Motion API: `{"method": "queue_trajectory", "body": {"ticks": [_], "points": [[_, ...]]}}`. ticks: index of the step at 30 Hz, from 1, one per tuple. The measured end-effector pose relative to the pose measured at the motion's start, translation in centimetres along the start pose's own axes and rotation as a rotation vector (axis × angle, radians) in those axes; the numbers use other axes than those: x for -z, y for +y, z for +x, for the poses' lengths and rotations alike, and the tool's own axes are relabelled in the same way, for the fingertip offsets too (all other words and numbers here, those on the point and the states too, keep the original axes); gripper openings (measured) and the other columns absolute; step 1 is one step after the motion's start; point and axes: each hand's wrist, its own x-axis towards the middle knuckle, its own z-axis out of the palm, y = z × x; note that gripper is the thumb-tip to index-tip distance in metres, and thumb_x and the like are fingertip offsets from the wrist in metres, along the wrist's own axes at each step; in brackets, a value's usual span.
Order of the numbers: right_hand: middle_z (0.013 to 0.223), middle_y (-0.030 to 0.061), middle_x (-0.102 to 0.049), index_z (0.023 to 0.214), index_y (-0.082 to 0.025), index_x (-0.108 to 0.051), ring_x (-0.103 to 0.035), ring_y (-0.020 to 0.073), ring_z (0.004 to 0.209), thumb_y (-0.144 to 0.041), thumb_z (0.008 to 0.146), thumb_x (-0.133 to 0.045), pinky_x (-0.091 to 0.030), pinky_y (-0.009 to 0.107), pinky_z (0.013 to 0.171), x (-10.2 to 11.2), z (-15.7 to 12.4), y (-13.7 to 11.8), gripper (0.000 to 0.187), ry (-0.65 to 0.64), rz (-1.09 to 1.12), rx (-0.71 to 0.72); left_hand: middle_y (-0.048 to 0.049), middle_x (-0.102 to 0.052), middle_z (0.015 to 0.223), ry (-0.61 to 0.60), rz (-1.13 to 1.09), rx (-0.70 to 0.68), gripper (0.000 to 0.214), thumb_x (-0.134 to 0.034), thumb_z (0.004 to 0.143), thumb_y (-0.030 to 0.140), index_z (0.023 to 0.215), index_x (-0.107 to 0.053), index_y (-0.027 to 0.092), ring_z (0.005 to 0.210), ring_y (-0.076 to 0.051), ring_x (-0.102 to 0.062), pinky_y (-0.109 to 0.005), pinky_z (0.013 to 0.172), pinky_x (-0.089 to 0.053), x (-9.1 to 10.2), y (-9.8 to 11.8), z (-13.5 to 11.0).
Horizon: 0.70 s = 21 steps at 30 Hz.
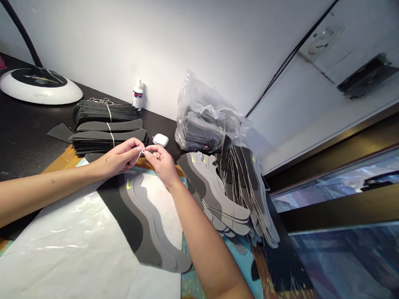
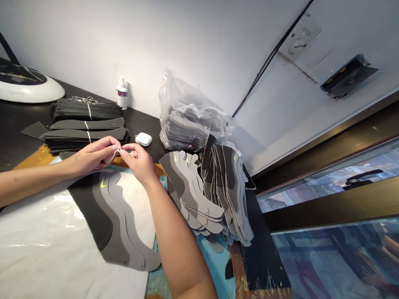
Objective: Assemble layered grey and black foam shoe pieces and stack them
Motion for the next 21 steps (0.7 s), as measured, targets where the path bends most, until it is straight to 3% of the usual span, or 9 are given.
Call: {"method": "queue_trajectory", "body": {"ticks": [2, 6, 9, 13, 18, 21], "points": [[0.059, -0.0086, -0.039, 0.096, -0.019, -0.068, -0.036, 0.0082, 0.056, -0.044, 0.080, -0.069, -0.030, 0.022, 0.054, -0.1, -0.1, 0.0, 0.030, -0.005, -0.016, -0.010, 0.0076, -0.033, 0.057, 0.031, 0.012, -0.022, 0.033, -0.060, 0.090, 0.050, 0.092, -0.048, 0.020, 0.046, -0.008, -0.025, -0.016, 0.041, -0.022, -0.1, 0.1, -0.1], [0.078, -0.0004, -0.064, 0.095, -0.018, -0.074, -0.058, 0.0145, 0.079, -0.048, 0.079, -0.071, -0.045, 0.026, 0.072, 0.0, -0.1, 0.1, 0.034, 0.020, -0.027, 0.007, 0.0079, -0.034, 0.057, 0.058, 0.057, -0.058, 0.033, -0.061, 0.090, 0.049, 0.099, -0.050, 0.020, 0.048, -0.008, -0.027, -0.016, 0.043, -0.024, -0.1, 0.3, -0.2], [0.090, 0.0030, -0.071, 0.093, -0.018, -0.076, -0.062, 0.0171, 0.089, -0.049, 0.078, -0.072, -0.048, 0.028, 0.079, 0.2, -0.1, -0.1, 0.035, 0.014, -0.015, 0.018, 0.0097, -0.031, 0.055, 0.055, 0.057, -0.045, 0.038, -0.063, 0.090, 0.047, 0.112, -0.048, 0.020, 0.047, -0.008, -0.024, -0.017, 0.042, -0.022, -0.3, 0.6, -0.3], [0.082, 0.0010, -0.069, 0.092, -0.017, -0.076, -0.059, 0.0139, 0.081, -0.043, 0.078, -0.073, -0.046, 0.026, 0.075, 0.2, -0.4, -0.3, 0.030, 0.011, -0.020, 0.007, 0.0104, -0.032, 0.054, 0.085, 0.035, -0.040, 0.044, -0.068, 0.085, 0.047, 0.112, -0.048, 0.019, 0.046, -0.008, -0.024, -0.017, 0.042, -0.021, -0.4, 0.9, -0.3], [0.060, -0.0075, -0.046, 0.087, -0.017, -0.073, -0.039, 0.0079, 0.059, -0.038, 0.078, -0.072, -0.035, 0.021, 0.058, 0.1, -0.8, -0.4, 0.023, -0.024, -0.059, -0.058, 0.0081, -0.040, 0.056, 0.102, 0.052, -0.052, 0.044, -0.072, 0.081, 0.050, 0.104, -0.051, 0.019, 0.048, -0.008, -0.031, -0.017, 0.042, -0.024, -0.3, 1.0, -0.2], [0.064, -0.0067, -0.048, 0.088, -0.019, -0.069, -0.043, 0.0084, 0.061, -0.038, 0.081, -0.068, -0.036, 0.020, 0.060, 0.2, -0.5, -0.1, 0.021, -0.039, -0.027, -0.048, 0.0076, -0.041, 0.057, 0.142, 0.133, -0.027, 0.043, -0.076, 0.077, 0.050, 0.095, -0.054, 0.018, 0.049, -0.008, -0.034, -0.018, 0.045, -0.026, -0.1, 1.2, -0.1]]}}
